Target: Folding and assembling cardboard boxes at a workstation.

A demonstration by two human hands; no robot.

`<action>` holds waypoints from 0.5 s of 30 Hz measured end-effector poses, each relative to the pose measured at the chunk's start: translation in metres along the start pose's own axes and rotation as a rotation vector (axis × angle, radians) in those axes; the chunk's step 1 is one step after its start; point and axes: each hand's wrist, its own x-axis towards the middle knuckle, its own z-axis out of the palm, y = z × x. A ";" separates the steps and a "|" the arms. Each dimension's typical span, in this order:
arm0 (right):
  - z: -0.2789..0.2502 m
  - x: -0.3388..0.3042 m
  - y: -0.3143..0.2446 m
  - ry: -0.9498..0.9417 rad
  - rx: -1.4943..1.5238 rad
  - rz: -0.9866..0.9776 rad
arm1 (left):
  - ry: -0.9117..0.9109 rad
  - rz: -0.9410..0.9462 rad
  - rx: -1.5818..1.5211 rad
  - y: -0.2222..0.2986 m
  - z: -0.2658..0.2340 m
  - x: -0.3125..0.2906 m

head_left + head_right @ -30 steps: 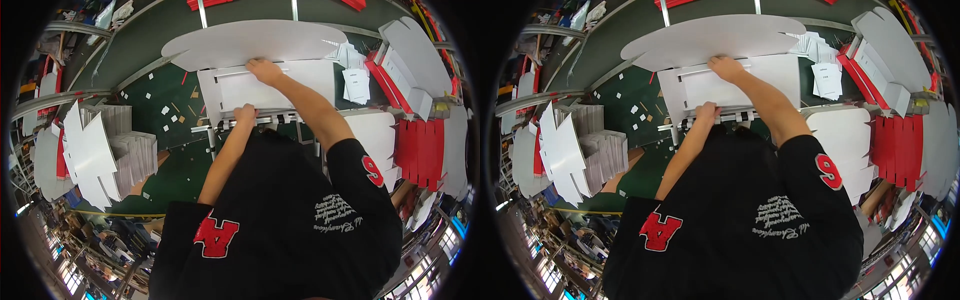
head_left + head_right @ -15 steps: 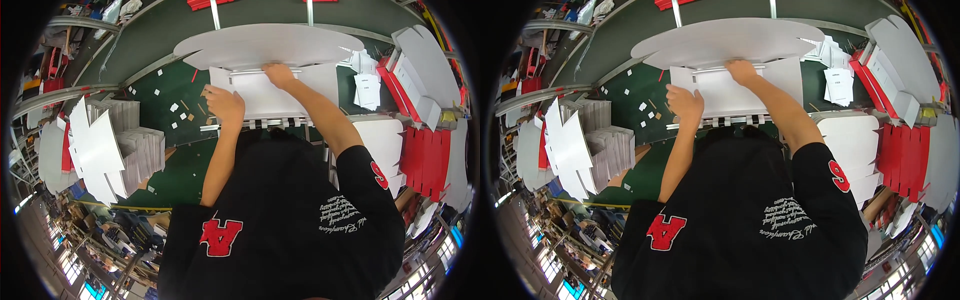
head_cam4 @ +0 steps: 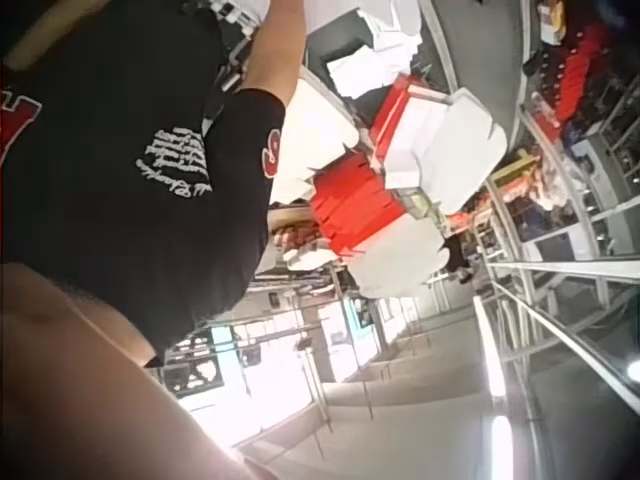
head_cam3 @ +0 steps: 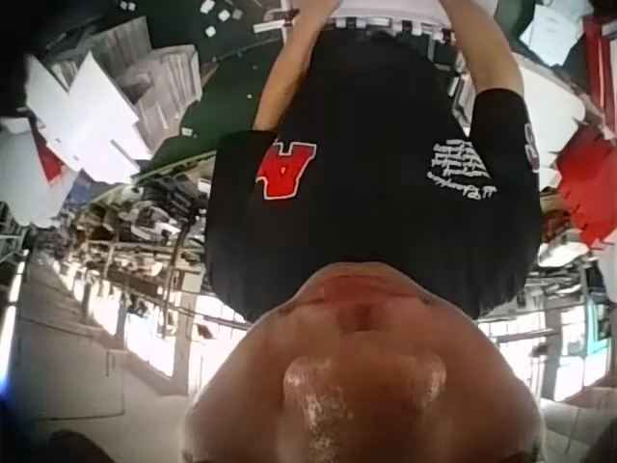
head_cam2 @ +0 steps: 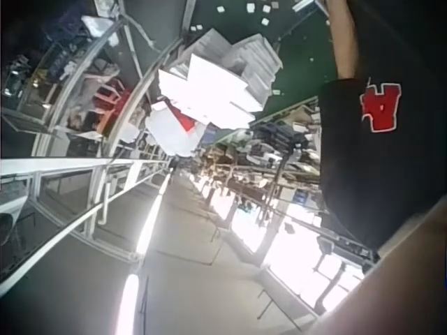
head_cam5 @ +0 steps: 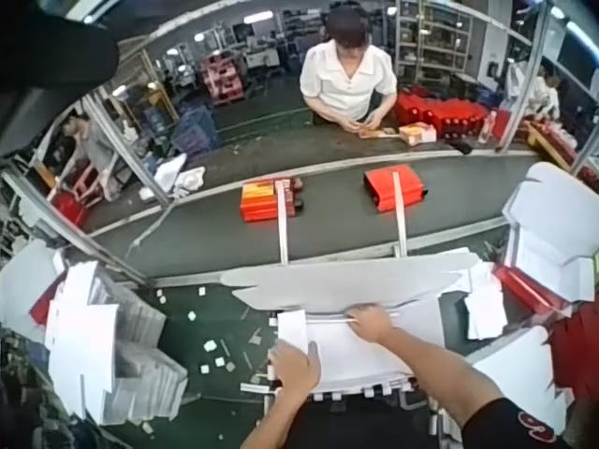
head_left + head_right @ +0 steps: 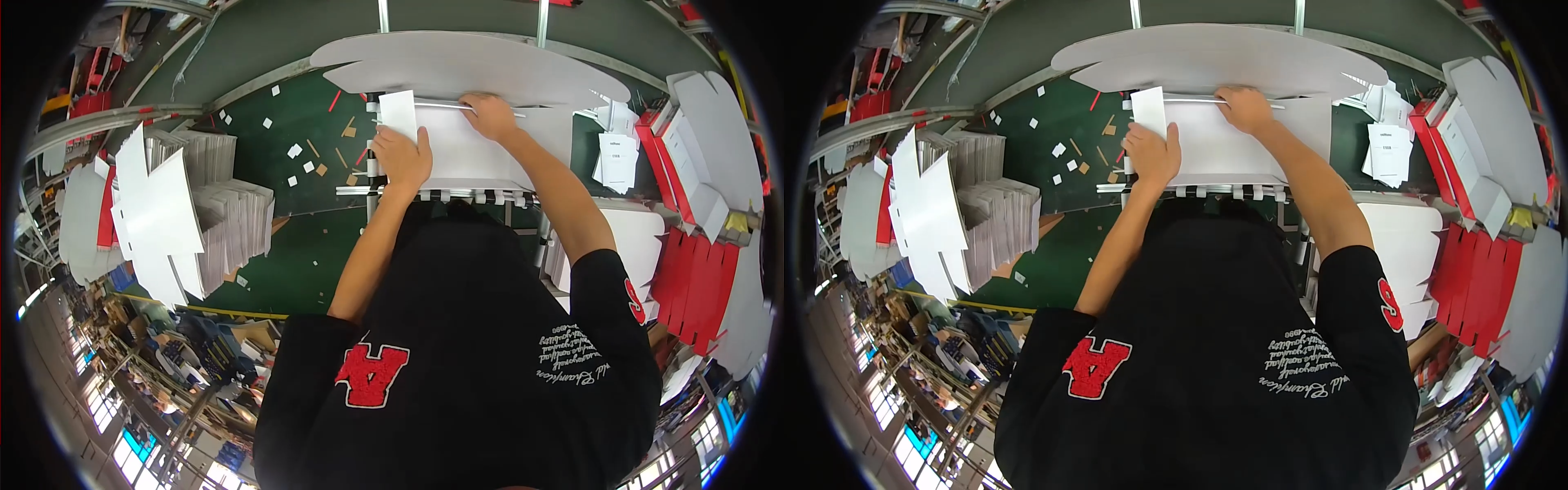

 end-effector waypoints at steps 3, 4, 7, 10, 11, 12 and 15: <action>0.002 0.000 0.001 0.005 0.037 0.016 | -0.335 -0.101 -0.197 -0.004 -0.007 0.008; 0.003 -0.001 0.001 0.012 0.021 -0.017 | -0.390 -0.133 -0.377 -0.008 -0.010 0.010; 0.005 -0.004 0.005 0.042 0.010 -0.019 | -0.322 -0.058 -0.293 -0.009 -0.014 0.014; 0.010 0.001 0.003 -0.016 -0.009 -0.026 | -0.212 -0.094 -0.157 -0.031 0.007 0.010; 0.012 0.001 0.004 -0.089 -0.049 0.033 | -0.153 -0.095 -0.062 -0.032 0.012 0.009; 0.013 0.003 0.005 -0.078 -0.054 0.014 | -0.188 -0.067 0.040 -0.033 0.017 0.008; 0.011 0.004 0.006 -0.080 -0.047 -0.006 | -0.073 0.135 0.371 -0.029 0.024 -0.005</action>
